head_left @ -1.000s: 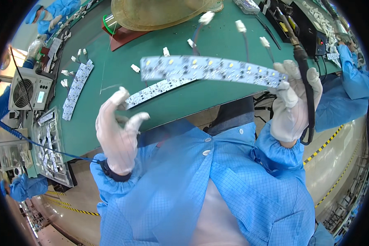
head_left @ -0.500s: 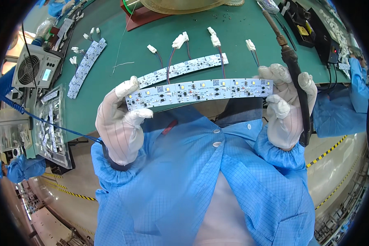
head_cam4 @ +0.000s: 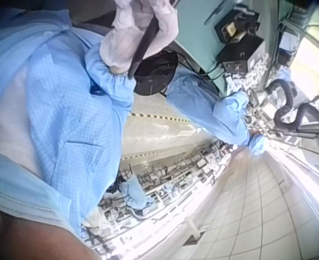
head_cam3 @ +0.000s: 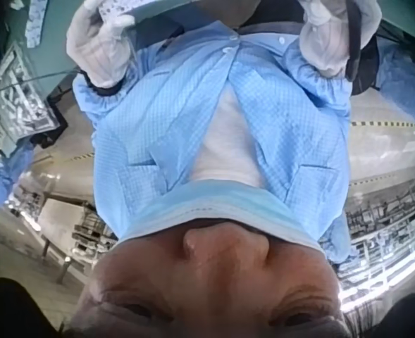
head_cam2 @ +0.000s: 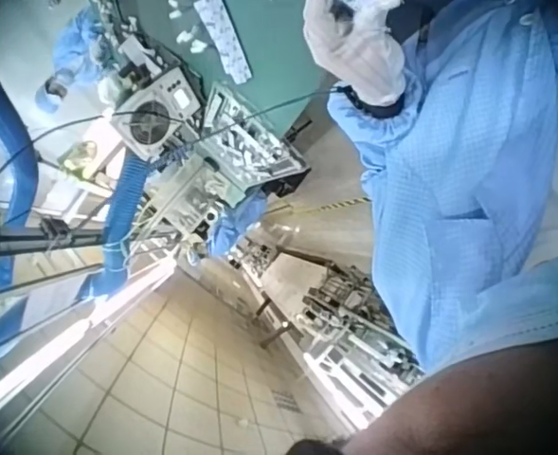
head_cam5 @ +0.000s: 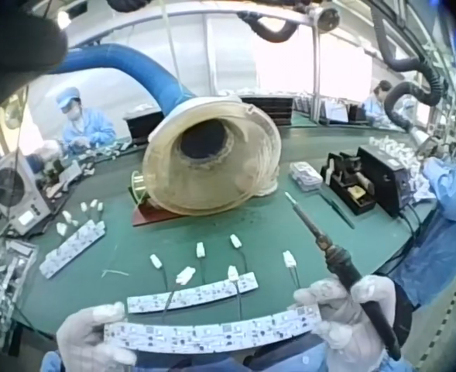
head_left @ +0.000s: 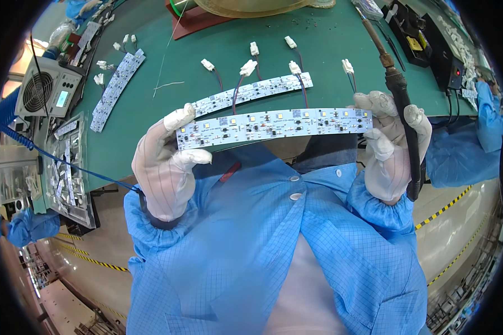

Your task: Soldering wires and connectors onto LED circuit board strips at a manual assembly station.

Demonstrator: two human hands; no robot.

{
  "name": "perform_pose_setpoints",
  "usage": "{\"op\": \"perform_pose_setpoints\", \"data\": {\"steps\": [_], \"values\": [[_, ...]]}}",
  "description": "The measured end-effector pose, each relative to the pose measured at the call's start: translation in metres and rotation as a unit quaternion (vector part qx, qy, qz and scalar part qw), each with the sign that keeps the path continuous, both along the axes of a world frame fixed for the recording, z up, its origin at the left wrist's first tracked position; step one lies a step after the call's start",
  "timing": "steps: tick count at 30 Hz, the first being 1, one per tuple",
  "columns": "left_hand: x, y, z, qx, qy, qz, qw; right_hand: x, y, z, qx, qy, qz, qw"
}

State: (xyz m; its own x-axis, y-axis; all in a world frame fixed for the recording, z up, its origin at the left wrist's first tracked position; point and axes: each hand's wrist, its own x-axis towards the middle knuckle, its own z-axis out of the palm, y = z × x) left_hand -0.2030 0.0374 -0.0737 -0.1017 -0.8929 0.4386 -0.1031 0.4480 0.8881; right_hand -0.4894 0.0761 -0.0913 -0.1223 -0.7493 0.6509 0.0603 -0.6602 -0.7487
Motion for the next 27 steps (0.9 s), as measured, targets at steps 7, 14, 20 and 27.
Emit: {"op": "perform_pose_setpoints", "data": {"steps": [7,14,20,27], "values": [[0.003,-0.006,0.001,-0.161,-0.127,0.005,0.979,0.007,-0.003,-0.008,0.042,-0.042,-0.071,0.996],[0.008,-0.006,0.002,-0.179,-0.153,0.007,0.972,0.004,-0.008,-0.013,0.034,-0.021,-0.052,0.998],[0.01,-0.007,-0.008,-0.169,-0.147,0.007,0.975,0.007,-0.007,-0.015,0.041,0.001,-0.067,0.997],[0.013,-0.006,-0.007,-0.165,-0.152,0.018,0.974,0.003,-0.008,-0.016,0.044,0.014,-0.052,0.998]]}}
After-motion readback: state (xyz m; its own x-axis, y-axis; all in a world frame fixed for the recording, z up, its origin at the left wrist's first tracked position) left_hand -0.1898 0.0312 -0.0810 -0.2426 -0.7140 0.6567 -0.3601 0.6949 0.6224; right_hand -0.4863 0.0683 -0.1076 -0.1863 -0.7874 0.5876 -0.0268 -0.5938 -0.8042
